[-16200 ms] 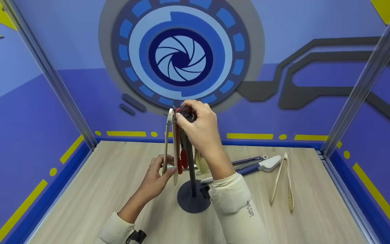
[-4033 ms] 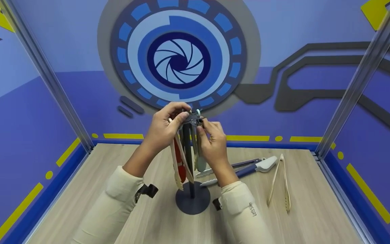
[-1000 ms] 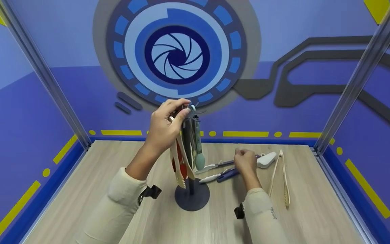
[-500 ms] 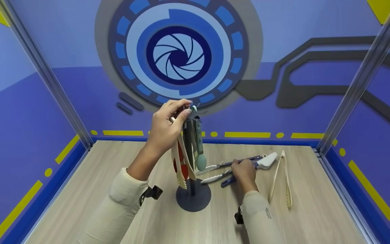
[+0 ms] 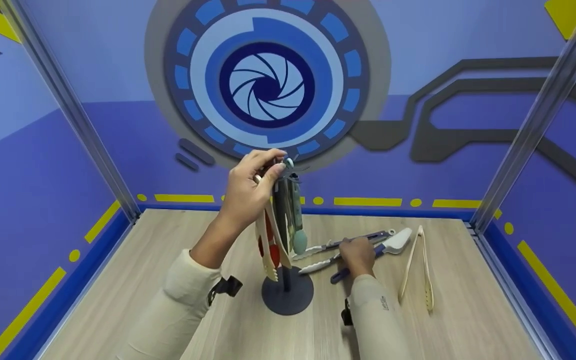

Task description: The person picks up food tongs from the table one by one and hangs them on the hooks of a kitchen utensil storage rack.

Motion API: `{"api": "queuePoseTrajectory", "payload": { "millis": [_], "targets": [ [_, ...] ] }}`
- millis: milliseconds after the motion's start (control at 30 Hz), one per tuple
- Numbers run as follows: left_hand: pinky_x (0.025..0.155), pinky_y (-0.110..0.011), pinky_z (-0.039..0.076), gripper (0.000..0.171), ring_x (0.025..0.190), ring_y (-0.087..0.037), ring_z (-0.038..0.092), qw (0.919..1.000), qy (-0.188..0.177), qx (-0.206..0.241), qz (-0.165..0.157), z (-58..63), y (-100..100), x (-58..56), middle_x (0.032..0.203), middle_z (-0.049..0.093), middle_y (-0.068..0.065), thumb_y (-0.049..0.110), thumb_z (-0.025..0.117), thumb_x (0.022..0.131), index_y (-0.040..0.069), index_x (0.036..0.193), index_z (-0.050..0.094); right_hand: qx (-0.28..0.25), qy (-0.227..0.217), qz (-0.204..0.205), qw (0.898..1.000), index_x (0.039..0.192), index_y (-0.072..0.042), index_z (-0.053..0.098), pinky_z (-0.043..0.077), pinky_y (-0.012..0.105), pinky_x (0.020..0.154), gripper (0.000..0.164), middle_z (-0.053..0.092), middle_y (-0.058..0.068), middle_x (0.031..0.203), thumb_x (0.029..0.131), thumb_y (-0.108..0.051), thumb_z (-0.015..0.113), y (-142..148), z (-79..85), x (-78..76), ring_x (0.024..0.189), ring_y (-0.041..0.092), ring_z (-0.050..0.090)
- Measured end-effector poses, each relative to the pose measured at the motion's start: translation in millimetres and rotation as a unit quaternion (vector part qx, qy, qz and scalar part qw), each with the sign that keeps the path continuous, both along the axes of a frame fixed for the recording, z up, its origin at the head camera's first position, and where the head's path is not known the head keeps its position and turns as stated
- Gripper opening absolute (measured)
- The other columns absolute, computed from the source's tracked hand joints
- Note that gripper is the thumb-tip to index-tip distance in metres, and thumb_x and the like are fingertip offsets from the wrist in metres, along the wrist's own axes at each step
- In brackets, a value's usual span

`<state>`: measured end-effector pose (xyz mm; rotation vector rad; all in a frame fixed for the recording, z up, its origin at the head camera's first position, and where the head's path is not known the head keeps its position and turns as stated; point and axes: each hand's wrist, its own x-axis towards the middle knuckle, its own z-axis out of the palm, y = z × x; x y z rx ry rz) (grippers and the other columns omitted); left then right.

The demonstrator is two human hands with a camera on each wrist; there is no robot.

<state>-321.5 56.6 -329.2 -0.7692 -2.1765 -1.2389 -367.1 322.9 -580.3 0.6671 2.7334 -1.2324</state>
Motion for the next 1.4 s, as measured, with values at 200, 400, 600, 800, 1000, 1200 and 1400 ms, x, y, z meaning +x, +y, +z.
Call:
{"api": "queuePoseTrajectory", "payload": {
  "millis": [200, 400, 600, 800, 1000, 1200, 1400],
  "targets": [
    [0.095, -0.038, 0.058, 0.029, 0.116, -0.016, 0.066, 1.0, 0.005, 0.001, 0.002, -0.2, 0.5, -0.2, 0.127, 0.074, 0.003, 0.036, 0.064, 0.108, 0.024, 0.131, 0.075, -0.016, -0.017, -0.025, 0.999, 0.076, -0.009, 0.058, 0.045, 0.027, 0.048, 0.031, 0.053, -0.002, 0.058, 0.102, -0.026, 0.055, -0.6, -2.2, -10.2, 0.052, 0.014, 0.057],
    [0.094, -0.038, 0.058, 0.028, 0.117, -0.016, 0.065, 1.0, 0.001, 0.001, -0.003, -0.7, -1.2, -0.5, 0.127, 0.073, 0.003, 0.035, 0.064, 0.108, 0.024, 0.131, 0.075, -0.002, -0.024, -0.033, 0.999, 0.075, -0.008, 0.063, 0.049, 0.03, 0.051, 0.039, 0.063, 0.003, 0.061, 0.106, -0.032, 0.057, -9.1, -1.8, -18.1, 0.055, 0.018, 0.064],
    [0.094, -0.037, 0.058, 0.027, 0.116, -0.015, 0.064, 1.0, 0.001, 0.004, -0.004, 0.2, 0.1, 0.5, 0.127, 0.073, 0.004, 0.035, 0.064, 0.108, 0.025, 0.131, 0.075, 0.04, -0.016, -0.037, 0.998, 0.071, -0.01, 0.063, 0.046, 0.034, 0.057, 0.043, 0.062, 0.004, 0.069, 0.103, -0.038, 0.055, -11.8, -4.7, -21.1, 0.066, 0.022, 0.062],
    [0.094, -0.035, 0.059, 0.028, 0.116, -0.014, 0.064, 0.9999, -0.008, -0.007, -0.009, -1.7, 3.6, 2.9, 0.128, 0.072, 0.004, 0.035, 0.063, 0.108, 0.026, 0.133, 0.074, 0.034, -0.026, -0.051, 0.998, 0.101, 0.005, 0.064, 0.049, 0.046, 0.081, 0.041, 0.052, 0.027, 0.12, 0.097, -0.035, 0.054, -5.3, -13.9, -18.5, 0.093, 0.033, 0.052],
    [0.094, -0.036, 0.058, 0.027, 0.114, -0.014, 0.064, 1.0, -0.003, 0.002, -0.007, -1.7, 0.3, 0.7, 0.127, 0.073, 0.005, 0.034, 0.064, 0.108, 0.026, 0.131, 0.075, 0.016, -0.024, -0.05, 0.998, 0.125, 0.017, 0.049, 0.051, 0.044, 0.077, 0.061, 0.05, 0.029, 0.121, 0.097, -0.037, 0.055, -4.0, -18.8, -23.3, 0.093, 0.034, 0.054],
    [0.095, -0.038, 0.057, 0.027, 0.116, -0.014, 0.064, 0.9999, -0.008, 0.003, -0.007, -1.1, -1.4, -0.3, 0.127, 0.073, 0.005, 0.034, 0.063, 0.108, 0.026, 0.131, 0.075, 0.014, -0.024, -0.055, 0.998, 0.131, 0.017, 0.042, 0.053, 0.044, 0.08, 0.064, 0.057, 0.024, 0.112, 0.098, -0.036, 0.056, -6.5, -18.1, -25.6, 0.094, 0.032, 0.056],
    [0.094, -0.036, 0.058, 0.027, 0.116, -0.014, 0.064, 0.9998, -0.012, 0.007, -0.012, 0.2, -2.3, 0.5, 0.128, 0.073, 0.005, 0.034, 0.063, 0.108, 0.026, 0.131, 0.075, 0.002, -0.026, -0.041, 0.999, 0.147, 0.023, 0.03, 0.056, 0.043, 0.075, 0.083, 0.065, 0.029, 0.116, 0.098, -0.039, 0.055, -4.7, -13.6, -21.4, 0.091, 0.033, 0.065]
  ]
}}
